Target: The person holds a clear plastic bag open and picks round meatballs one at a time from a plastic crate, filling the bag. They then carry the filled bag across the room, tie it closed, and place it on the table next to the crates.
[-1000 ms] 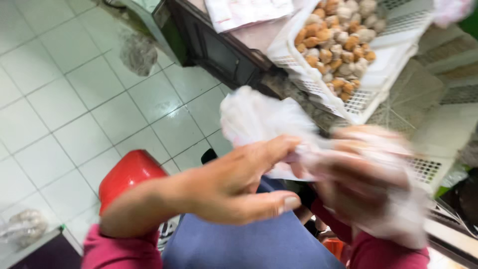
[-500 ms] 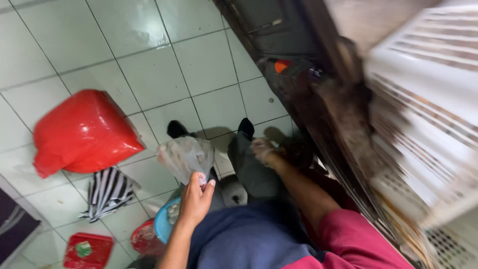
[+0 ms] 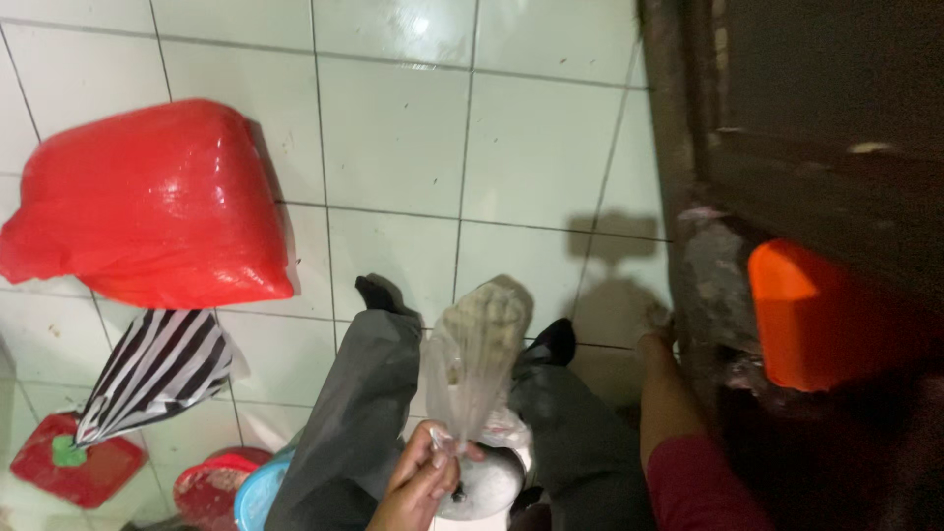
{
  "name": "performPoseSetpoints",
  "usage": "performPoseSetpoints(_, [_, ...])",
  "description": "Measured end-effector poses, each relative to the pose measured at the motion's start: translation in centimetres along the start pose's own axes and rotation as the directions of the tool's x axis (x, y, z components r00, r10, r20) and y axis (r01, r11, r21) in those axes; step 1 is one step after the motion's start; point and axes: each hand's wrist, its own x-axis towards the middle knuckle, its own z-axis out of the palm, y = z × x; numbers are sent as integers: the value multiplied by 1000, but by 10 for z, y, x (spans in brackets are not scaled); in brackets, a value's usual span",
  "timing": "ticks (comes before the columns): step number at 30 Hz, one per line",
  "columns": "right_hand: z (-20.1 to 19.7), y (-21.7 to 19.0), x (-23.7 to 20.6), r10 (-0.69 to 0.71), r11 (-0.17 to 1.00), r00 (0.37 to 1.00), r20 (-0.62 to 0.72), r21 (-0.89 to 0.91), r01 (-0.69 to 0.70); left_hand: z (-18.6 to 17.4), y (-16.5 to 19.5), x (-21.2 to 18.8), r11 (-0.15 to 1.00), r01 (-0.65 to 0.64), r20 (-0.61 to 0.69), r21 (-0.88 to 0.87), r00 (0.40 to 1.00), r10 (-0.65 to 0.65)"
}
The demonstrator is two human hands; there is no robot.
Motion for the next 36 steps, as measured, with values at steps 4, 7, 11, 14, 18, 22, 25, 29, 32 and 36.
performPoseSetpoints(4, [27,-78,35,21,999,998,-51,43,-19,5,6,2,994,-15,88,-111,996,25])
performPoseSetpoints(7, [31,-131,23,-77,987,997,-20,139,79,20,19,-5,984,-57,146,-169,986,82])
performPoseSetpoints(11, [1,-141,-57,-492,599,869,-42,709,373,60,47,-18,954,-155,156,-255,967,199])
performPoseSetpoints(14, [-47,-89,-160,-888,-187,444,-119,976,-112,100,83,-31,959,-200,144,-199,962,231])
performPoseSetpoints(18, [-124,3,-331,-960,-98,-272,-71,991,89,158,139,-77,947,-281,199,-153,930,308])
performPoseSetpoints(22, [-172,27,-476,-965,264,67,255,929,261,217,197,-153,941,-310,279,-135,900,336])
performPoseSetpoints(25, [-194,9,-548,-933,100,329,145,984,-149,256,242,-201,934,-314,331,-171,875,355])
performPoseSetpoints(29, [-234,15,-622,-956,-108,287,-62,983,-146,298,293,-245,897,-372,350,-241,829,437])
performPoseSetpoints(32, [-280,52,-675,-932,-118,348,-101,993,-26,321,330,-265,881,-419,433,-219,767,473])
performPoseSetpoints(36, [-338,83,-730,-748,-10,302,-590,466,885,345,373,-281,885,-440,567,-153,694,443])
